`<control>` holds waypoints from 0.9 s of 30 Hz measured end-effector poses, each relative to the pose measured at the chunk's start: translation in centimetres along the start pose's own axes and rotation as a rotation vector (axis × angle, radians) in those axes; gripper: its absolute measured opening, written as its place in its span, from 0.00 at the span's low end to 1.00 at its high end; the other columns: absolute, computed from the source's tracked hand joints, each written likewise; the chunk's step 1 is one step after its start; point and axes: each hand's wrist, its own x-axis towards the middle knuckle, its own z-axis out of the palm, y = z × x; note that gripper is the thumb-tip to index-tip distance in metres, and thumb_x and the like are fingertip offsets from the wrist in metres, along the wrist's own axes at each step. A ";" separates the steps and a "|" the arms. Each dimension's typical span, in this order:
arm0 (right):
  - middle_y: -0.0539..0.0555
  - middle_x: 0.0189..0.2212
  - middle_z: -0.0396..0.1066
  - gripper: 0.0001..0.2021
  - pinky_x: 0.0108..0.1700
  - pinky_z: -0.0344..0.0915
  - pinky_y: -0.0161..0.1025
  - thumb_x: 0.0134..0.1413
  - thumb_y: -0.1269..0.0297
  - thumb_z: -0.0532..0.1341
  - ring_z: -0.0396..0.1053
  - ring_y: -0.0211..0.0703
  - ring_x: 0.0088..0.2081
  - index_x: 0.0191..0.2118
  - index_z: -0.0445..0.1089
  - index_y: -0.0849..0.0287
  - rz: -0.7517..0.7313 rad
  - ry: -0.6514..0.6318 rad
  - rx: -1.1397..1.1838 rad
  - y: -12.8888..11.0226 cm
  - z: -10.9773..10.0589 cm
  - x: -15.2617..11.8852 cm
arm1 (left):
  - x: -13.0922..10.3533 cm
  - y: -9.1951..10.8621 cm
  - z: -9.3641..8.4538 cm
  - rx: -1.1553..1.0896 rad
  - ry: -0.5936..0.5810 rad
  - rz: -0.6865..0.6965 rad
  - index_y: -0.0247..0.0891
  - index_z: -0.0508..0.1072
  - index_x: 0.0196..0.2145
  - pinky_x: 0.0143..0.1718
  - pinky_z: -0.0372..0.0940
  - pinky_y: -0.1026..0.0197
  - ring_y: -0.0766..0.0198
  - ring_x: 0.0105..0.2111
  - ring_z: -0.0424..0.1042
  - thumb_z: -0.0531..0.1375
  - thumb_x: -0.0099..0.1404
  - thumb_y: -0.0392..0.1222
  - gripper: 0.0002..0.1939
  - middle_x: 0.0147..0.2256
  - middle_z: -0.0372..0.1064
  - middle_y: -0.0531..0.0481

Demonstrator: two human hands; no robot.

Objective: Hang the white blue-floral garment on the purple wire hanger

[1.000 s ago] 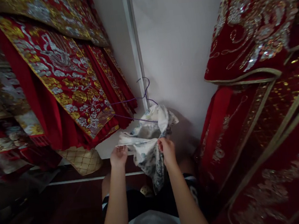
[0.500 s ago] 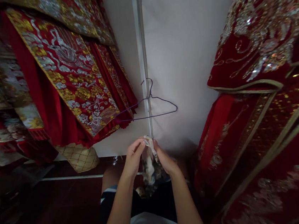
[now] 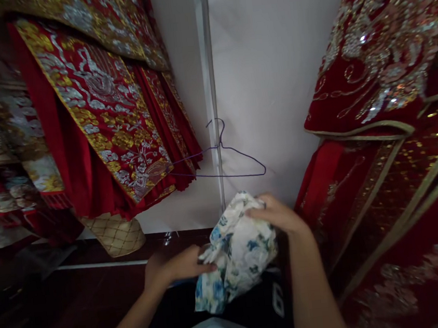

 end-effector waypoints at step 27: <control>0.53 0.31 0.78 0.12 0.48 0.67 0.45 0.46 0.63 0.55 0.73 0.48 0.39 0.31 0.75 0.57 -0.351 0.211 -0.148 4.4 3.5 16.3 | 3.6 6.2 -11.8 0.866 0.455 -0.130 0.34 0.72 0.32 0.41 0.63 0.53 0.48 0.39 0.74 0.40 0.71 0.52 0.27 0.34 0.74 0.36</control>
